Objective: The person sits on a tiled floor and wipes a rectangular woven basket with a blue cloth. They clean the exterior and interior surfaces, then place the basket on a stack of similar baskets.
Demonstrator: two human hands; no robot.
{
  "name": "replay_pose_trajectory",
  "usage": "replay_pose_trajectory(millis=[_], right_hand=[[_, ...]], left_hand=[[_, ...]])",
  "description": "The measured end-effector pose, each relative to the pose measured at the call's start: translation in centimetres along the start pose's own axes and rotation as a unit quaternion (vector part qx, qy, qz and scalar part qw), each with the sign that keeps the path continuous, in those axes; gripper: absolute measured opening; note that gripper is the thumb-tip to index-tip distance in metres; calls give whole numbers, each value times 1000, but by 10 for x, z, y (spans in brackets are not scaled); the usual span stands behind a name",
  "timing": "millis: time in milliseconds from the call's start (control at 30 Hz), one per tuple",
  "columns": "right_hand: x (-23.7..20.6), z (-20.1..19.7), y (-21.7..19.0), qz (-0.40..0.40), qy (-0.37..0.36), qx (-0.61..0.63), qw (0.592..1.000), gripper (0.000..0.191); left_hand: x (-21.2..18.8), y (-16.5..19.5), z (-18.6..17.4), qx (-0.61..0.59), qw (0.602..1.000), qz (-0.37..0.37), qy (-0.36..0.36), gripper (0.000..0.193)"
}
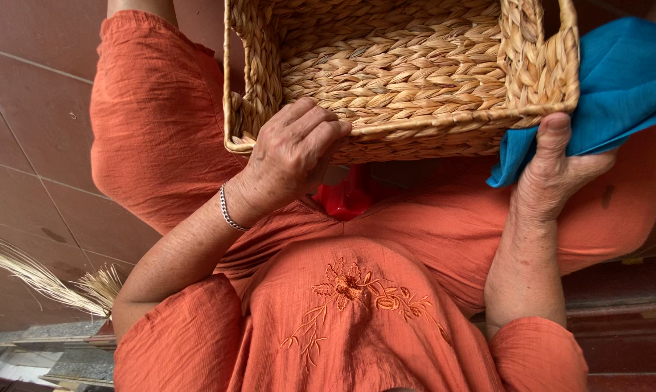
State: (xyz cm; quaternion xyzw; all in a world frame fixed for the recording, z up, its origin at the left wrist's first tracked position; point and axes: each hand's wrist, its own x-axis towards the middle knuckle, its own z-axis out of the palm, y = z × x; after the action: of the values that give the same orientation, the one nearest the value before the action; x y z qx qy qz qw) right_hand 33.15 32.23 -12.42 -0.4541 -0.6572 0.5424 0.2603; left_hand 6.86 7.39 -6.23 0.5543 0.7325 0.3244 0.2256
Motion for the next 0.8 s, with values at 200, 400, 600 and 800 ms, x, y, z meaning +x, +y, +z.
replay_pose_trajectory(millis=[200,400,600,800], right_hand=[[-16,-12,2,55,-46,84,994,77],[-11,-17,13,101,-31,156,982,70],[0,-19,29,111,-40,139,983,57],[34,-9,44,27,-36,25,999,49]], left_hand=[[-19,-48,1,-7,994,-94,60,21],[-48,-92,13,-143,867,-465,107,70],[-71,-92,22,-365,776,-501,113,75],[-68,-111,49,-345,800,-424,247,80]])
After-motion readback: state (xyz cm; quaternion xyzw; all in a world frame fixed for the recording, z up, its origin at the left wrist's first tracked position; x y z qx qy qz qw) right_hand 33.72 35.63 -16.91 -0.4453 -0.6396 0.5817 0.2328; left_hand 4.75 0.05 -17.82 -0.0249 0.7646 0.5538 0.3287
